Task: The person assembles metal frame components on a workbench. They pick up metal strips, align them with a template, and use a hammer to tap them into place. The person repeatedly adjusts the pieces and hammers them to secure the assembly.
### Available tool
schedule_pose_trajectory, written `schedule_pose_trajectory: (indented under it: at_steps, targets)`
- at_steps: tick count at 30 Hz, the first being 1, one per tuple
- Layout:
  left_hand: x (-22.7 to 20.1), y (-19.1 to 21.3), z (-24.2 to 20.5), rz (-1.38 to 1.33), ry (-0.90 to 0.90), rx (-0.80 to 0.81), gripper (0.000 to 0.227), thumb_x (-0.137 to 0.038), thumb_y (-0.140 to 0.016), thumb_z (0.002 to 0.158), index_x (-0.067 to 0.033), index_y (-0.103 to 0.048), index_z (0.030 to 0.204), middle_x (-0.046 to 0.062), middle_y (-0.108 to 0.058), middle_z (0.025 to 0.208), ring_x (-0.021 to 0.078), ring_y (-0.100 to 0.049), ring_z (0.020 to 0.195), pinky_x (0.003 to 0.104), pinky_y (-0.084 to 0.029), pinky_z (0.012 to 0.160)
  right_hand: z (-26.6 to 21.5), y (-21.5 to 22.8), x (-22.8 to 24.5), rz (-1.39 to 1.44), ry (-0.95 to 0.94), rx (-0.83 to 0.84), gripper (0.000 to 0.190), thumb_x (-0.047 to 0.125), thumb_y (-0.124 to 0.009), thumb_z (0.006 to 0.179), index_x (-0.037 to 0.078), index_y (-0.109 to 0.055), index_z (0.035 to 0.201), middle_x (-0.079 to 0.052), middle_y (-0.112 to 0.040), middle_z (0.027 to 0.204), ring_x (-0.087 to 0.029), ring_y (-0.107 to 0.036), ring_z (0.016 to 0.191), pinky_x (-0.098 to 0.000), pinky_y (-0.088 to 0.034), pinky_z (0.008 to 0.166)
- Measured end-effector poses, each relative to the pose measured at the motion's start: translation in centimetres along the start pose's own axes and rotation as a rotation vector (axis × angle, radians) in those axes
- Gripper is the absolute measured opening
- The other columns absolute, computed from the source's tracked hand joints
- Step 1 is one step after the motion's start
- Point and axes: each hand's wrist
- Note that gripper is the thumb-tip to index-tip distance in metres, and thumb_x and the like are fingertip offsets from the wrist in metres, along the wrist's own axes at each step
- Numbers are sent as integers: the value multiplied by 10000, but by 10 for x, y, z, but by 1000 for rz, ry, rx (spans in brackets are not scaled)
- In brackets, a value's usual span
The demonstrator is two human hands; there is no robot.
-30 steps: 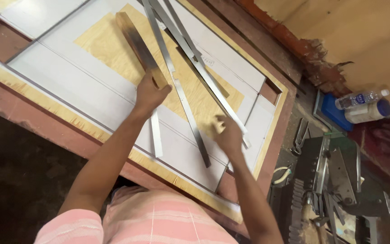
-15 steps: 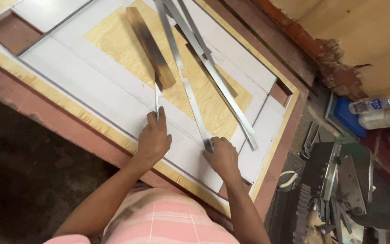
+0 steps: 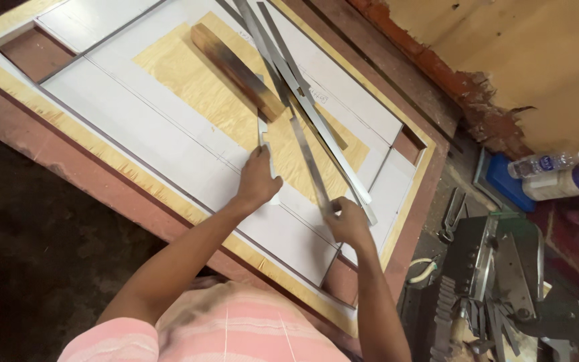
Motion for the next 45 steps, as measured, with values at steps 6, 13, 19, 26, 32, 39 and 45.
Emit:
schedule_pose_trajectory:
  at_steps: [6,13,19,26,32,39,45]
  targets:
    - [-8,-38,29,-230,17,102,860,-136,-728,718,158,-382,1448,343,-477,1447,397,-671,1122,415,-561,969,13,16,-31,589,-264,-18,246,184,-624,936,-42,-707,987,10,-608,717,-96,-534,580,-285,-397,483]
    - [-13,-24,36,-385,-126,190,679,-147,-698,812,-32,-518,1456,222,-689,1273,284,-718,1016,389,-589,842,-19,49,2,110,-2,-484,395,341,-821,884,-32,-705,946,-26,-628,663,-79,-549,596,-252,-441,529]
    - [-35,79,1,-214,-310,-44,469,-45,-673,923,-97,-621,1386,114,-741,1222,226,-696,973,360,-586,865,-69,54,16,194,0,-453,288,246,-854,856,-1,-719,915,8,-615,649,-67,-520,584,-255,-402,513]
    - [-71,210,-15,667,-831,-368,536,-255,-797,733,-166,-715,1254,96,-642,1302,302,-580,1208,427,-469,1043,-96,59,-10,229,176,-309,238,186,-865,799,19,-715,878,17,-600,643,-48,-528,576,-231,-396,513]
    - [-65,205,-37,452,-666,162,228,-275,-822,840,-178,-782,1042,28,-669,979,241,-649,958,403,-527,842,-97,92,-4,-129,351,-239,207,212,-888,790,90,-761,900,-45,-706,760,-159,-653,647,-291,-500,597]
    - [-70,134,-108,270,-393,108,243,-267,-806,866,-142,-772,1071,62,-646,936,293,-662,734,428,-526,637,-139,84,9,-240,376,-685,239,118,-811,886,59,-758,1112,-116,-728,1150,-338,-654,1119,-447,-486,1021]
    - [-101,71,-162,82,-176,36,263,-241,-804,874,-143,-765,1115,61,-648,907,251,-672,746,392,-528,656,-158,15,24,1299,-125,130,294,107,-731,947,-40,-647,1188,-104,-735,979,-177,-670,891,-304,-556,767]
Point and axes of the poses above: each hand's wrist, its own z-axis towards the middle knuckle, its own y-axis out of the back of the hand, x = y × z
